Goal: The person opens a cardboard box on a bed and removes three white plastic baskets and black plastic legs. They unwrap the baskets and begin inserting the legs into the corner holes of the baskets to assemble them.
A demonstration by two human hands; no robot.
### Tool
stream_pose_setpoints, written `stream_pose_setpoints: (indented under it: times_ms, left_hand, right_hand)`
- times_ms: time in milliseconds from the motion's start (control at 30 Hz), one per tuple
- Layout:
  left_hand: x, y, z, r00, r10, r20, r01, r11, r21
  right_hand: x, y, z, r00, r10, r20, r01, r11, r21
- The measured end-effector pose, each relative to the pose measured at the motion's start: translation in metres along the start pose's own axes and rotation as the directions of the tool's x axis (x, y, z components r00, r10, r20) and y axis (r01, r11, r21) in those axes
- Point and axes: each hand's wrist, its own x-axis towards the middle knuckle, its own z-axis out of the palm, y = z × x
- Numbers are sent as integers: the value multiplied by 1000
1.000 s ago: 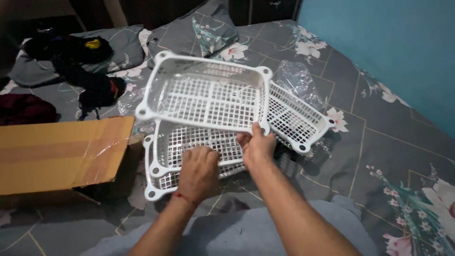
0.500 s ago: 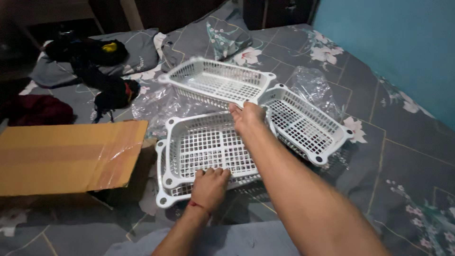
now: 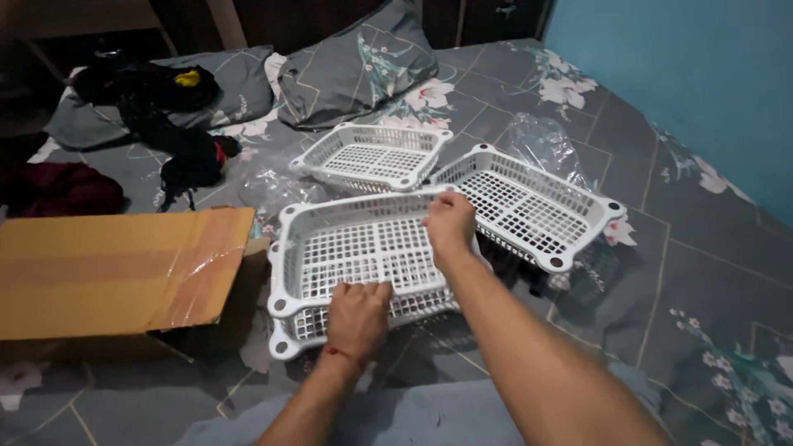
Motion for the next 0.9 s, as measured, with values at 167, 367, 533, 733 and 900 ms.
stream_pose_setpoints:
  times_ms: [167, 367, 533, 733, 900]
  left_hand:
    - [2, 15, -29, 981, 30, -191, -24, 999, 32]
    - [1, 25, -55, 975, 37, -220, -20, 997, 80]
    - [-3, 21, -69, 937, 118, -328, -98, 992, 77]
    - [-3, 18, -77, 794, 235, -561, -122, 965, 230]
    - [-5, 24, -55, 979, -12, -203, 10, 1000, -12]
  right_hand:
    - [-70, -46, -49, 849, -526, -46, 454, 771, -446]
    - [-120, -63, -86, 582, -809, -81, 630, 512, -584]
    - [-100, -42, -95, 913, -317, -256, 245, 930, -275]
    - [-70, -3, -100, 895, 373, 245, -446, 784, 432]
    - [-42, -3, -95, 953, 254, 164, -302, 797, 524]
